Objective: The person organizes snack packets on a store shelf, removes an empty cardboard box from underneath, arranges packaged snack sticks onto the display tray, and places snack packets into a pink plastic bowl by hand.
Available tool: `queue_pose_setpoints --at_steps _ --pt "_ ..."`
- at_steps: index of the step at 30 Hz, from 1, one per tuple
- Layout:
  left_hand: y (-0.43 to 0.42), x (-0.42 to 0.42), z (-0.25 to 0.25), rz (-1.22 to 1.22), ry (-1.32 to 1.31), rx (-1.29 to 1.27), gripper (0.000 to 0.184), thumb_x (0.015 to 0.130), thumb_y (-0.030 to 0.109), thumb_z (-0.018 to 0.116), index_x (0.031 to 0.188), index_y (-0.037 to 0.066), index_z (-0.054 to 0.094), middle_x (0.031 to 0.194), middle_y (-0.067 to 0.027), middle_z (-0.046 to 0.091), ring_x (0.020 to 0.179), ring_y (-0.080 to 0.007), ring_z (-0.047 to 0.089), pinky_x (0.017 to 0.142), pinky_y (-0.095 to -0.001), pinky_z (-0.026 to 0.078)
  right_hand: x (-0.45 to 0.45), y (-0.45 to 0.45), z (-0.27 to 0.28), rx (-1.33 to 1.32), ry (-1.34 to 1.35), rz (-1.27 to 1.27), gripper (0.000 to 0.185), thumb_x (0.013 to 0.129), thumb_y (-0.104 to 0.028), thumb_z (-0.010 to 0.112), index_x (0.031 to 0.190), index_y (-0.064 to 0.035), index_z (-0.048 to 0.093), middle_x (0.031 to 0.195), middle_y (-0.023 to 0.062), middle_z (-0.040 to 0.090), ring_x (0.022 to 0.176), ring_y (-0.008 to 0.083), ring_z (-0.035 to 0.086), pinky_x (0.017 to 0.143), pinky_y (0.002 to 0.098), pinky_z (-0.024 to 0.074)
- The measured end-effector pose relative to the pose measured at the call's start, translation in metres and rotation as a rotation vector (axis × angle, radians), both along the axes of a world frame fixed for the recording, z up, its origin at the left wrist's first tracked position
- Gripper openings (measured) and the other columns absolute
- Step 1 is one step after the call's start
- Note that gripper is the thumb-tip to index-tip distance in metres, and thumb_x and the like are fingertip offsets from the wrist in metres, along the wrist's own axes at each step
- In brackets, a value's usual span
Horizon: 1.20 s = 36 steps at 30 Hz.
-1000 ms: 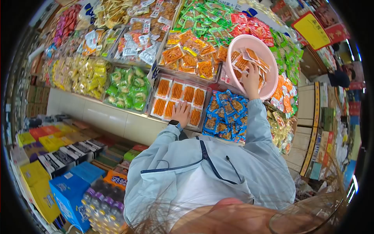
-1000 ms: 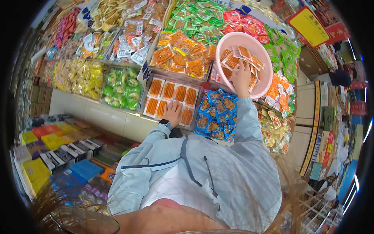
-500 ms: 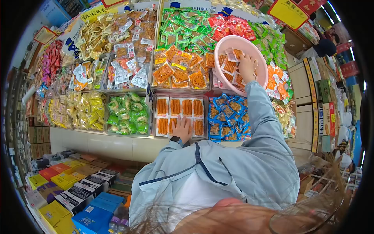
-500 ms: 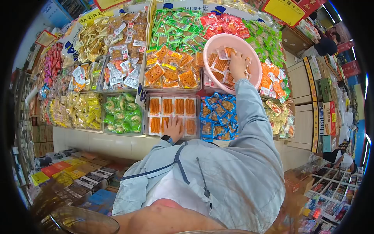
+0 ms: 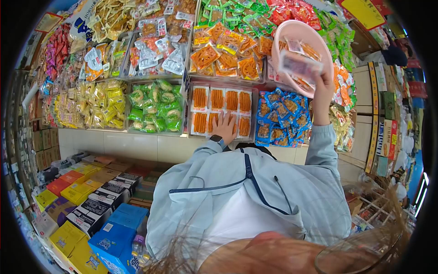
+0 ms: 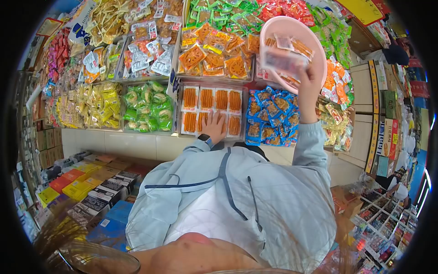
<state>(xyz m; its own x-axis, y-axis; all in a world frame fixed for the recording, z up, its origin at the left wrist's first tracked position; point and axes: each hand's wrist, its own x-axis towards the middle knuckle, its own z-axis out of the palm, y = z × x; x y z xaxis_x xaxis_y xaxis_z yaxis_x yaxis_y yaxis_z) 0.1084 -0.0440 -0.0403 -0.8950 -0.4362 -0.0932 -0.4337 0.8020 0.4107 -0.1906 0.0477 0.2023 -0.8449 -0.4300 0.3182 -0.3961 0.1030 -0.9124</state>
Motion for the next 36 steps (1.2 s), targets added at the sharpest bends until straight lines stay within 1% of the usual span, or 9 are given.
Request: queue_pose_setpoints --at_steps 3,5,9,11,12,19,27,32,36 --pt "-0.002 0.000 0.001 -0.012 -0.008 0.041 0.063 0.080 0.038 0.054 0.136 0.015 0.038 0.145 -0.0134 0.027 0.134 -0.0353 0.023 0.104 -0.0600 0.017 0.048 -0.011 -0.024 0.295 -0.368 0.318 0.010 0.086 -0.013 0.059 0.089 -0.0057 0.065 0.082 -0.0013 0.062 0.073 0.0074 0.056 0.060 0.0246 0.0461" --pt "-0.004 0.002 0.008 0.000 0.010 0.097 0.066 0.078 0.037 0.058 0.136 0.014 0.037 0.144 -0.0150 0.027 0.133 -0.0348 0.025 0.104 -0.0587 0.019 0.067 -0.023 -0.075 0.525 -0.159 0.340 0.011 0.083 -0.013 0.062 0.088 -0.0039 0.064 0.077 0.0040 0.063 0.067 0.0112 0.059 0.056 0.0256 0.0455" --pt "0.003 0.007 0.004 0.112 0.134 0.100 0.071 0.075 0.034 0.064 0.135 0.010 0.037 0.143 -0.0166 0.029 0.131 -0.0334 0.028 0.104 -0.0548 0.021 0.120 -0.052 -0.132 0.438 0.492 0.403 0.006 0.076 -0.011 0.063 0.077 -0.0047 0.064 0.075 0.0137 0.061 0.069 0.0304 0.060 0.064 0.0391 0.0497" --pt "0.006 0.008 0.004 0.171 0.188 0.075 0.072 0.074 0.033 0.065 0.135 0.007 0.037 0.142 -0.0164 0.029 0.130 -0.0328 0.029 0.104 -0.0534 0.021 0.137 -0.045 -0.165 0.592 0.663 0.645 0.010 0.078 -0.016 0.062 0.075 -0.0060 0.065 0.073 0.0129 0.061 0.070 0.0320 0.060 0.067 0.0422 0.0504" --pt "0.005 0.010 0.004 0.184 0.200 0.091 0.072 0.074 0.033 0.065 0.135 0.007 0.037 0.142 -0.0167 0.029 0.130 -0.0329 0.029 0.104 -0.0533 0.021 0.146 -0.036 -0.191 0.709 0.490 0.696 0.014 0.079 -0.019 0.060 0.077 -0.0066 0.066 0.073 0.0133 0.062 0.070 0.0338 0.061 0.067 0.0419 0.0508" --pt "-0.007 0.006 -0.007 0.115 0.075 0.044 0.073 0.074 0.033 0.065 0.136 0.009 0.037 0.145 -0.0194 0.024 0.134 -0.0352 0.023 0.105 -0.0558 0.018 0.139 -0.022 -0.160 0.607 0.061 0.478 0.015 0.081 -0.012 0.060 0.089 -0.0011 0.066 0.084 0.0165 0.065 0.074 0.0323 0.062 0.066 0.0368 0.0501" --pt "-0.014 -0.019 -0.002 0.038 -0.042 0.018 0.070 0.076 0.040 0.063 0.135 0.012 0.040 0.146 -0.0201 0.022 0.135 -0.0361 0.020 0.105 -0.0597 0.014 0.036 0.002 -0.068 0.331 0.467 -0.101 0.016 0.078 -0.007 0.063 0.094 -0.0051 0.064 0.095 0.0149 0.063 0.081 0.0311 0.060 0.073 0.0390 0.0476" --pt "-0.016 -0.018 0.002 0.026 -0.088 0.050 0.070 0.076 0.039 0.063 0.137 0.014 0.038 0.147 -0.0183 0.020 0.135 -0.0359 0.019 0.104 -0.0609 0.014 -0.057 0.027 -0.089 1.130 0.462 -0.423 0.039 0.078 -0.015 0.059 0.116 -0.0083 0.055 0.110 0.0234 0.055 0.094 0.0404 0.058 0.083 0.0472 0.0461" --pt "-0.016 -0.017 0.006 0.040 -0.097 0.033 0.071 0.076 0.038 0.063 0.138 0.016 0.037 0.147 -0.0165 0.021 0.135 -0.0354 0.018 0.104 -0.0611 0.014 -0.095 0.035 -0.111 1.022 0.456 -0.243 0.036 0.081 -0.016 0.052 0.117 -0.0129 0.055 0.112 0.0247 0.055 0.095 0.0416 0.058 0.081 0.0487 0.0471"
